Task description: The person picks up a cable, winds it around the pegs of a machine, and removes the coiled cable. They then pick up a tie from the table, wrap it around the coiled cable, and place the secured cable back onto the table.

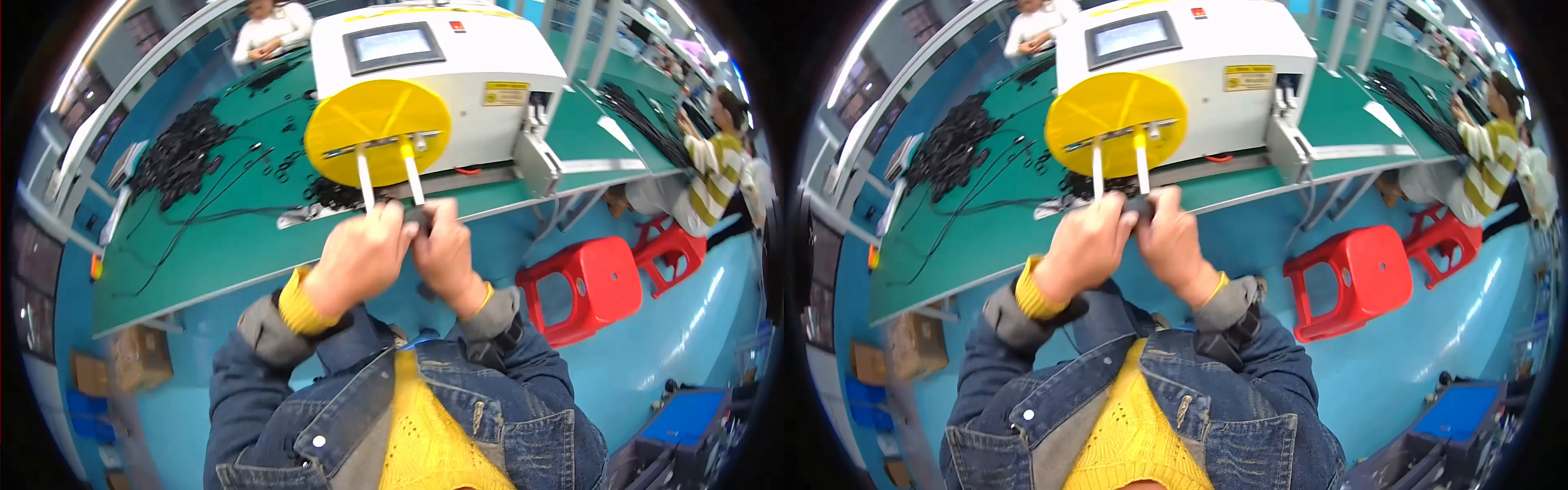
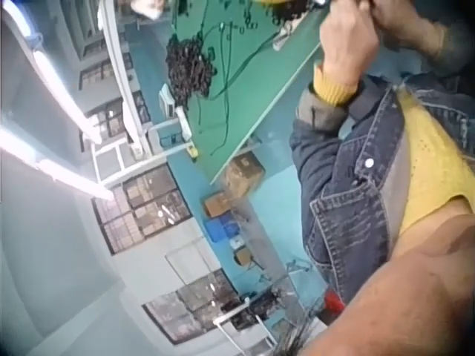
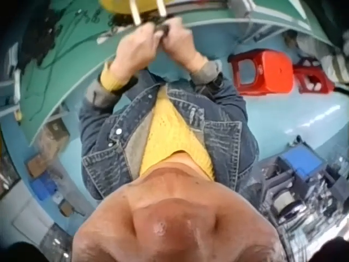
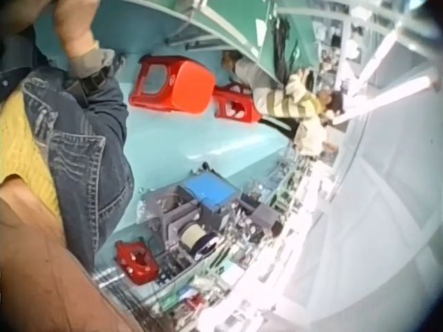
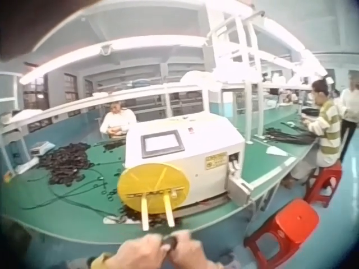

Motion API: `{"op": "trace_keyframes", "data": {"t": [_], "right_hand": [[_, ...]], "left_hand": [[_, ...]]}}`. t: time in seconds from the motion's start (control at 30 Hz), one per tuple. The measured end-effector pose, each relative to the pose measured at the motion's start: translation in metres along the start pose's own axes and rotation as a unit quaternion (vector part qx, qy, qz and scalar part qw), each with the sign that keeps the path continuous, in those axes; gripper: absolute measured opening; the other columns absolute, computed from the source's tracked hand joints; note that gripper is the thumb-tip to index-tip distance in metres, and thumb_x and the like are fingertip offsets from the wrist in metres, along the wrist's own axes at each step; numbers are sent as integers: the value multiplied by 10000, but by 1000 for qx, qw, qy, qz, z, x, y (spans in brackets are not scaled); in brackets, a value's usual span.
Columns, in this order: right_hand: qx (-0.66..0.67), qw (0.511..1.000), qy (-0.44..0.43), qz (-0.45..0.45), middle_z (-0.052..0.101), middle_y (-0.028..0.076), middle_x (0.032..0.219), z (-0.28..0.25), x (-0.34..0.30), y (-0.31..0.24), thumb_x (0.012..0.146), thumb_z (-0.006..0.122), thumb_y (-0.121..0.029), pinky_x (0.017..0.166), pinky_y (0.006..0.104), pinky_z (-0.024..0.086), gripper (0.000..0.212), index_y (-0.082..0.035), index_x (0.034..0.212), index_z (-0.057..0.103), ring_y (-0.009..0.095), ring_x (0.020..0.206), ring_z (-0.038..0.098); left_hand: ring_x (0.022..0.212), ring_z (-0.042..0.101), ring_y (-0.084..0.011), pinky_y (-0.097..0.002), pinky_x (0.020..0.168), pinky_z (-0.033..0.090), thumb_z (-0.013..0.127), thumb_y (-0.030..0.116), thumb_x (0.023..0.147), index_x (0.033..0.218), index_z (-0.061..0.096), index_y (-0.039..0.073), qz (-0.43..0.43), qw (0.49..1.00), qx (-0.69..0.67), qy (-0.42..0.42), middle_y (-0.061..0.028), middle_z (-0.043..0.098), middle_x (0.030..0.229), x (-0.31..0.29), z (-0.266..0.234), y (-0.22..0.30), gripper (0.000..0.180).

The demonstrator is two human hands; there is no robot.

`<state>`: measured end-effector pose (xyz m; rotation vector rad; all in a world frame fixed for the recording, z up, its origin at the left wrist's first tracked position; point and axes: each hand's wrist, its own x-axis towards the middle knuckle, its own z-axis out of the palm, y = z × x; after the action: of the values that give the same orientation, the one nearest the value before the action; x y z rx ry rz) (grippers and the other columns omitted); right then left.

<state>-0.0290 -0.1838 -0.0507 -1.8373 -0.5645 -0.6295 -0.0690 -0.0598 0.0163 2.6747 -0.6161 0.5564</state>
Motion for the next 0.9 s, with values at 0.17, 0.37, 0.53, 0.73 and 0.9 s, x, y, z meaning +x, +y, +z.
{"op": "trace_keyframes", "data": {"t": [0.17,0.37,0.53,0.73,0.9], "right_hand": [[-151,961,-219,-78,527,131,492,-2,-59,17,757,552,-136,396,369,454,207,-9,809,398,279,440,573],[-71,962,-252,-74,543,154,522,0,-84,17,695,573,-99,443,397,465,266,9,839,378,333,511,588],[-11,962,-265,-60,546,169,534,0,-85,18,676,588,-100,467,414,468,306,21,857,373,355,544,590],[-123,941,-313,-40,552,176,532,2,-85,29,684,617,-216,438,425,466,327,-11,829,406,362,504,586],[-84,939,-323,-80,543,165,521,9,-80,44,709,586,-157,432,416,460,241,-31,809,407,335,490,581]], "left_hand": [[639,553,-369,-439,547,446,531,168,827,841,447,0,-76,987,-66,-125,-196,540,728,-70,25,7,188],[768,559,-163,-320,620,494,586,149,789,999,473,-12,-130,793,-559,-206,-79,559,841,-79,74,-48,288],[781,575,-146,-288,648,520,631,146,753,1006,479,8,-285,662,-643,-260,-68,548,890,-79,51,-5,326],[683,596,-146,-268,589,519,643,134,749,1015,487,6,-315,614,-594,-413,-82,571,865,-64,45,-16,333],[611,577,-125,-243,544,484,629,139,770,977,517,11,-330,623,-576,-414,-58,591,765,-70,53,-28,268]]}}
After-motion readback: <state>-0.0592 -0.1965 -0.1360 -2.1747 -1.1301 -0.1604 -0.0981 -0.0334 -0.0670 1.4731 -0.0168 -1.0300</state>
